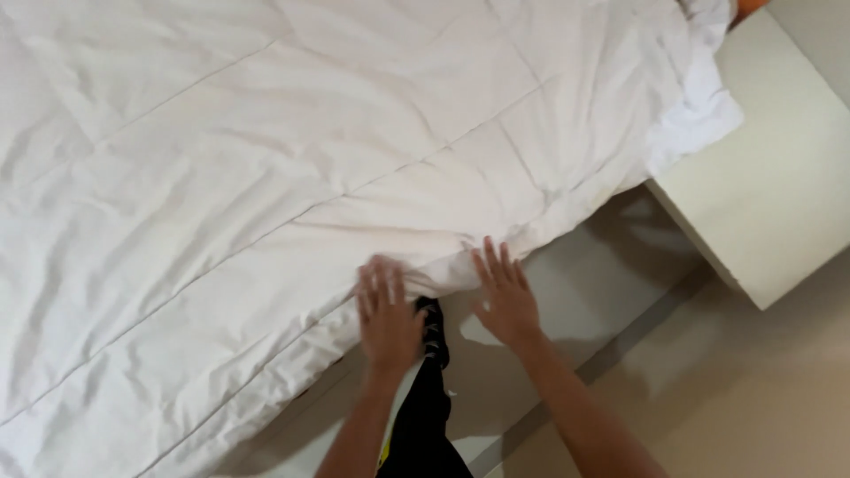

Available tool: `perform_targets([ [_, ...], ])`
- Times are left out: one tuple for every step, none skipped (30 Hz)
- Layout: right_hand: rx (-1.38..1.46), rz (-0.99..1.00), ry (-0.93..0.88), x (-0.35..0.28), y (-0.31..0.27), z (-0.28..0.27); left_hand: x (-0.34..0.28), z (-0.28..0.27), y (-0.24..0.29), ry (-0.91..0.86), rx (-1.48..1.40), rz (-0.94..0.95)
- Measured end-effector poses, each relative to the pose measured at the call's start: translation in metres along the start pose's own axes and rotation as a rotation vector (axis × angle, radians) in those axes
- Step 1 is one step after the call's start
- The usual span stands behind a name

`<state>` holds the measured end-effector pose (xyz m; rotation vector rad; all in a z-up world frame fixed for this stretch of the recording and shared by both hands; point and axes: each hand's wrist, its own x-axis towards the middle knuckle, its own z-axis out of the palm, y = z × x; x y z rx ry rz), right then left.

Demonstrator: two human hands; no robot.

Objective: The person smooths and adjusts a white duvet on a bed using both hands. They work along the edges and corners, tucking the fabric under the mattress and flattening the surface to remove wrinkles.

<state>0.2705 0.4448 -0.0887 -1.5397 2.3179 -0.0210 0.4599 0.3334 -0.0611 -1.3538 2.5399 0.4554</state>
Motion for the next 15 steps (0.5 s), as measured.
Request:
perform_targets([
  [0.002, -0.012, 0.000, 0.002, -0.014, 0.003, -0.003, 0.004, -0.016, 0.003, 0.001, -0.012],
  [-0.008, -0.046, -0.034, 0.003, -0.028, 0.006, -0.005, 0.008, -0.031, 0.079, -0.011, -0.021],
  [-0.017, -0.080, -0.067, 0.005, -0.042, 0.009, -0.007, 0.013, -0.046, 0.154, -0.022, -0.030],
  [-0.017, -0.087, -0.067, 0.007, -0.049, 0.015, -0.001, 0.017, -0.056, 0.156, -0.021, -0.037],
  [0.045, -0.130, 0.018, 0.010, -0.056, 0.022, 0.006, 0.021, -0.067, 0.105, -0.038, -0.009],
  [0.108, -0.172, 0.099, 0.013, -0.062, 0.029, 0.012, 0.026, -0.077, 0.053, -0.055, 0.018],
  [0.108, -0.181, 0.096, 0.022, -0.064, 0.030, 0.016, 0.025, -0.078, 0.053, -0.056, 0.009],
  [0.098, -0.148, 0.058, 0.027, -0.067, 0.033, 0.019, 0.025, -0.079, 0.015, -0.066, 0.029],
  [0.088, -0.116, 0.020, 0.033, -0.069, 0.036, 0.023, 0.025, -0.080, -0.023, -0.076, 0.048],
  [0.092, -0.117, 0.011, 0.037, -0.068, 0.040, 0.026, 0.029, -0.082, -0.032, -0.076, 0.043],
  [0.101, -0.109, 0.004, 0.041, -0.066, 0.044, 0.028, 0.033, -0.084, -0.061, -0.063, 0.055],
  [0.108, -0.103, 0.006, 0.050, -0.065, 0.047, 0.034, 0.035, -0.086, -0.082, -0.049, 0.069],
  [0.111, -0.106, 0.005, 0.054, -0.066, 0.049, 0.037, 0.039, -0.090, -0.083, -0.047, 0.065],
  [0.115, -0.091, -0.001, 0.056, -0.065, 0.052, 0.038, 0.045, -0.092, -0.079, -0.055, 0.077],
  [0.120, -0.076, -0.008, 0.057, -0.064, 0.054, 0.039, 0.050, -0.093, -0.074, -0.063, 0.089],
])
